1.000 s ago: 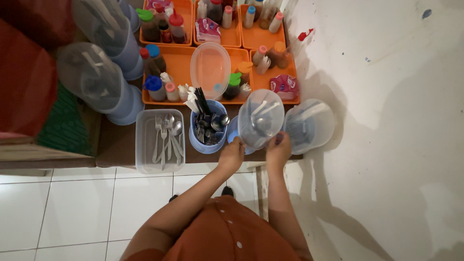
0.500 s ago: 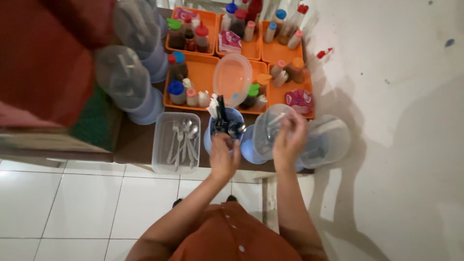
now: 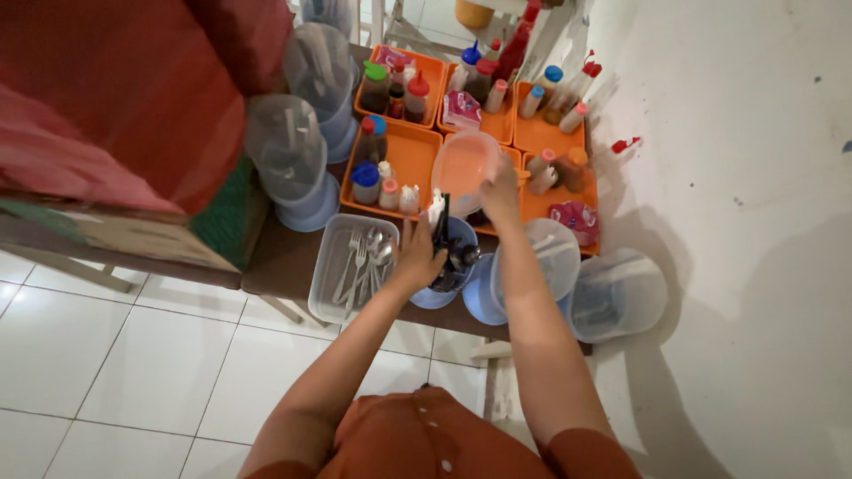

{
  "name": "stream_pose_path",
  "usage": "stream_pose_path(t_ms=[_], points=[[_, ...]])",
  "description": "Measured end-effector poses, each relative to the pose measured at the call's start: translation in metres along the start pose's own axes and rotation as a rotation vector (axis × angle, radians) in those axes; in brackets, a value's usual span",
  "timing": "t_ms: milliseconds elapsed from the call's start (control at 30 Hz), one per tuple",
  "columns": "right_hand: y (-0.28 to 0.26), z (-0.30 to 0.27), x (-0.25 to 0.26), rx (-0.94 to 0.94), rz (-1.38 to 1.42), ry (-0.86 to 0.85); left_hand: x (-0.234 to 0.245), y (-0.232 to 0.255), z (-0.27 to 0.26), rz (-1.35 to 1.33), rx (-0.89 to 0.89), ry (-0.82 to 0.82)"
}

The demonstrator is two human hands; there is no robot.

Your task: The person sorts metal spoons, forks, and black chopsticks from a clear plastic tray into separate blue plastic containers on a countertop. They handle the items one by one, placing each into the appropriate container and occasionally adjusting the contents.

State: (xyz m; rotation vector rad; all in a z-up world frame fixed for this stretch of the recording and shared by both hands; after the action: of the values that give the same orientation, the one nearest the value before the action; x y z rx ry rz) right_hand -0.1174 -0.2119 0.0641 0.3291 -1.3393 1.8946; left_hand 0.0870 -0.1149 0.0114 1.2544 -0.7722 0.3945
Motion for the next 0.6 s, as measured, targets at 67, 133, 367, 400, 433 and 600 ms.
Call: stream_pose_path(t_ms=[67,133,367,400,433,600], points=[[-0.018,-0.013,0.019,0.095,-0.051,0.006,-0.007,-0.006,0.006,-0.001,0.033,-0.046],[-0.043,-0.036,0.041,-0.096,-0.016,-0.033,-0.01,-0.011,0.012,0.006,0.035,-0.066],[-0.106,-0.148,0.074,-0.186,0.037,-0.039,-0.01,-0.027,0.012,-0.012,-0.136,0.097],[-0.106,-0.157,0.071,-0.187,0.086,-0.035,-0.008,-0.029,0.01,-0.052,-0.182,0.143],[-0.102,-0.165,0.065,-0.221,0.024,-0.059,-0.008,-0.031,0.007,-0.053,-0.228,0.169],[-0.069,-0.189,0.033,-0.111,0.15,-0.099,-0.005,-0.034,-0.004,-0.117,-0.38,0.209]])
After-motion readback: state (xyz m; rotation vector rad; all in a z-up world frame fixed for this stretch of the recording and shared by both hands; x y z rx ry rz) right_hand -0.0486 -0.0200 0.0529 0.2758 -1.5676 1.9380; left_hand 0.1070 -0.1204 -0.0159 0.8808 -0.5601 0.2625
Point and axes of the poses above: each hand's wrist, its own z-axis towards the middle knuckle, its own x-axis out of the back of the hand, y = z × x, the point moved 1 cm from there along z, towards the middle knuckle, and after that the axes turned 1 degree about z, right-handed, at the moved point
